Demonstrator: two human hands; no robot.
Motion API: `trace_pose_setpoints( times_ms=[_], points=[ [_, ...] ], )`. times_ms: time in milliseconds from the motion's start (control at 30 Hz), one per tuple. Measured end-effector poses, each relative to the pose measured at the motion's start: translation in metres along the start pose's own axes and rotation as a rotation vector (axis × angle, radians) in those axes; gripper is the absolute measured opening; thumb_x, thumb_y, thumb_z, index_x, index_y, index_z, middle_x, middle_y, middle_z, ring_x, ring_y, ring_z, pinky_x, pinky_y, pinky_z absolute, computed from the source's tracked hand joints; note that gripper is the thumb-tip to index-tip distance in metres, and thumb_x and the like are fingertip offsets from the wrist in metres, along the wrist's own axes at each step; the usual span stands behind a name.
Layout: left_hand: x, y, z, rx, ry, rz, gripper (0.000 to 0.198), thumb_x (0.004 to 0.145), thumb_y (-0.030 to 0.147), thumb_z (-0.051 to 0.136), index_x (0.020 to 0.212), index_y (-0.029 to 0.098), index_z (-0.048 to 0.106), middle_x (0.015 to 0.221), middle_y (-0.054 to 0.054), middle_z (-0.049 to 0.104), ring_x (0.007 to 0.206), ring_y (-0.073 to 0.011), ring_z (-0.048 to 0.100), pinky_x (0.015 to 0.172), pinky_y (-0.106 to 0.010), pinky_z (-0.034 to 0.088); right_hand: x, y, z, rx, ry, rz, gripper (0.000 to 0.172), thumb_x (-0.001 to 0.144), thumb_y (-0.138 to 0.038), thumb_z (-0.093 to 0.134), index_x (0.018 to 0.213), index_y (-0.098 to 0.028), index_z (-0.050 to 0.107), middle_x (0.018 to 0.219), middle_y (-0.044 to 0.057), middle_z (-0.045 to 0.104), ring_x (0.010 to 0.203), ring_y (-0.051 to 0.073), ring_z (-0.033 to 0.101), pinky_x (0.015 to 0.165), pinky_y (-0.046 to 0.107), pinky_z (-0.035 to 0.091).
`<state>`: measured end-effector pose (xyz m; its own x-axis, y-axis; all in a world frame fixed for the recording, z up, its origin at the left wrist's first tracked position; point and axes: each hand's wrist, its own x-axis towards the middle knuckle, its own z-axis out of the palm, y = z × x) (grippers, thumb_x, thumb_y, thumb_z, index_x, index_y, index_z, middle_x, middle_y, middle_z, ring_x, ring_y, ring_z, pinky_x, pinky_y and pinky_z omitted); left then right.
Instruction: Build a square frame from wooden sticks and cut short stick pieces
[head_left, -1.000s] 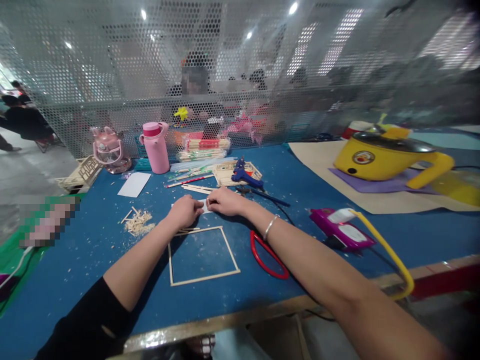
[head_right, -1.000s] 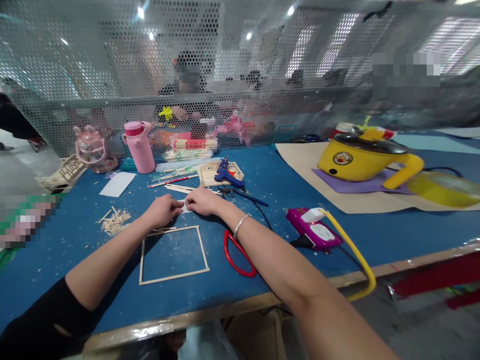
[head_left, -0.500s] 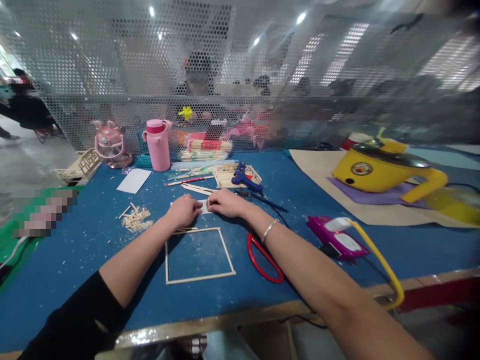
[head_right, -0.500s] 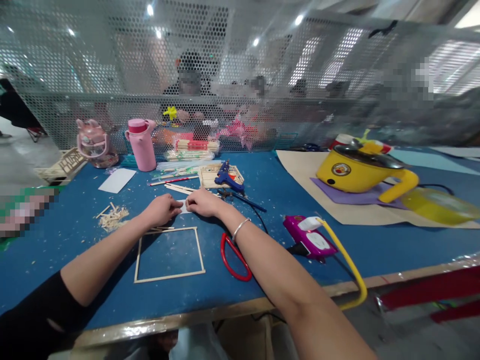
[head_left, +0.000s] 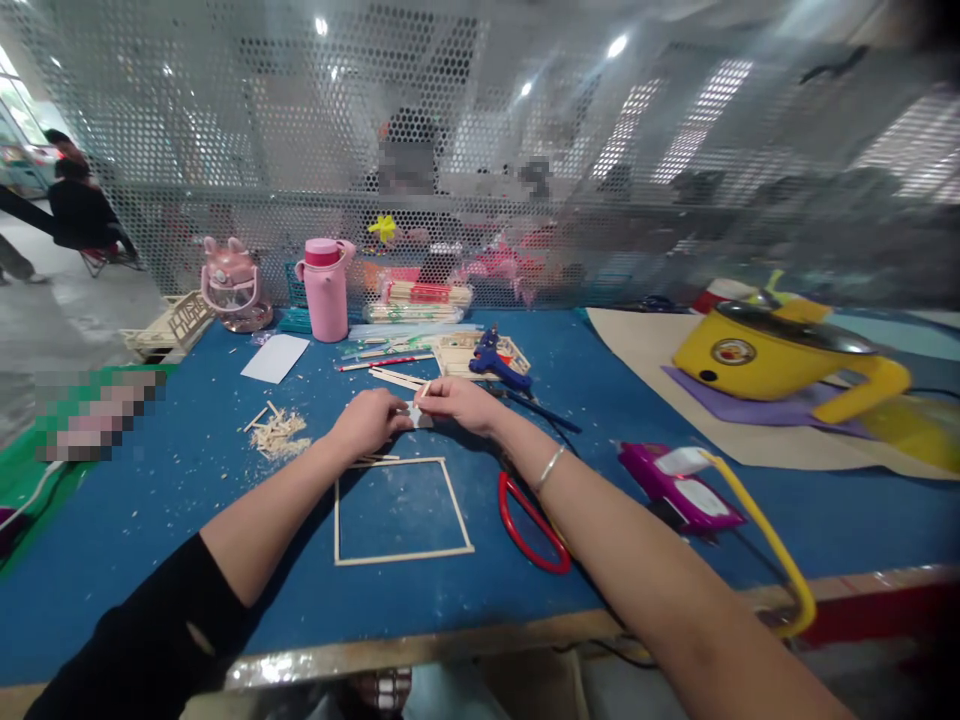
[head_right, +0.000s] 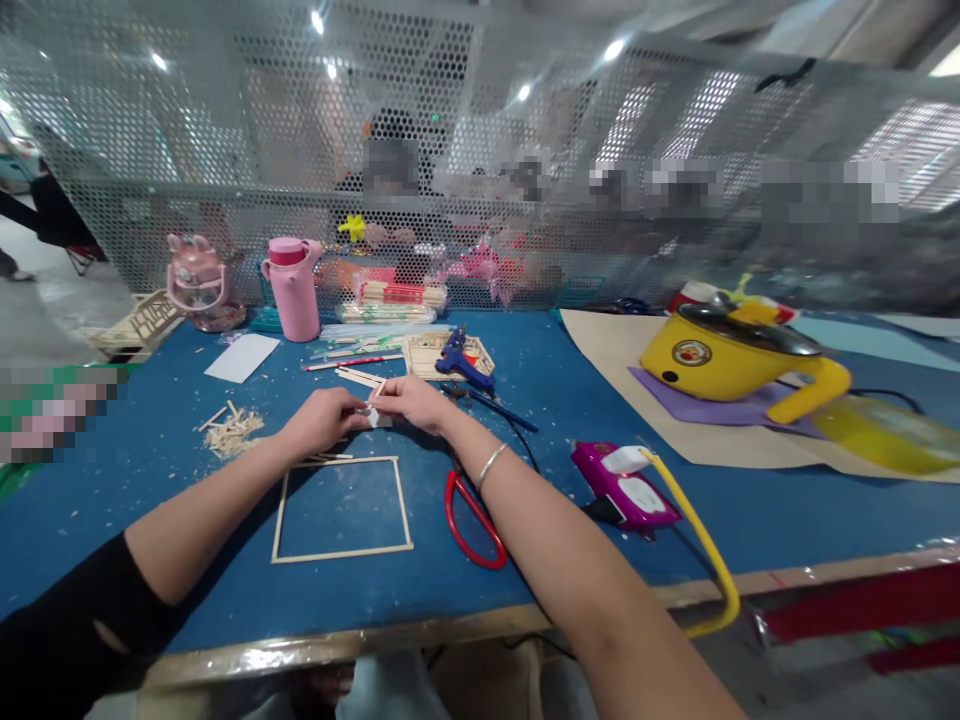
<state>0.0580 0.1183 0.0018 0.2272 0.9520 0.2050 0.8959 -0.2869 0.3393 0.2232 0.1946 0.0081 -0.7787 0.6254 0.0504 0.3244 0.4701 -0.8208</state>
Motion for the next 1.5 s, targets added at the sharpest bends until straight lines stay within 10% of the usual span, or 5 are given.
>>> trace_pose_setpoints(
  times_ms=[567,1500],
  points=[
    [-0.012,0.013,-0.004,-0.085,0.103,0.014,0.033,0.088,0.030,0.040,0.084,0.018,0.071,0.074,-0.004,0.069,0.065,-0.0132,0.058,0.059,-0.022,0.036,-0.005,-0.013,0.003,0.086,0.055,-0.052,0.032,0.071,-0.044,0.057,0.077,-0.014,0.063,0.067,0.000,0.060,0.061,0.011,0.051,0.059,0.024,0.041],
    [0.007,-0.010,0.010,0.036,-0.076,0.008,0.022,0.078,0.025,0.057,0.094,0.024,0.071,0.083,-0.006,0.057,0.077,-0.0181,0.057,0.070,-0.025,0.042,-0.007,-0.029,0.003,-0.916,-0.007,-0.086,0.021,0.083,-0.018,0.047,0.077,-0.016,0.067,0.083,0.010,0.070,0.082,0.021,0.058,0.073,0.033,0.022]
  ],
)
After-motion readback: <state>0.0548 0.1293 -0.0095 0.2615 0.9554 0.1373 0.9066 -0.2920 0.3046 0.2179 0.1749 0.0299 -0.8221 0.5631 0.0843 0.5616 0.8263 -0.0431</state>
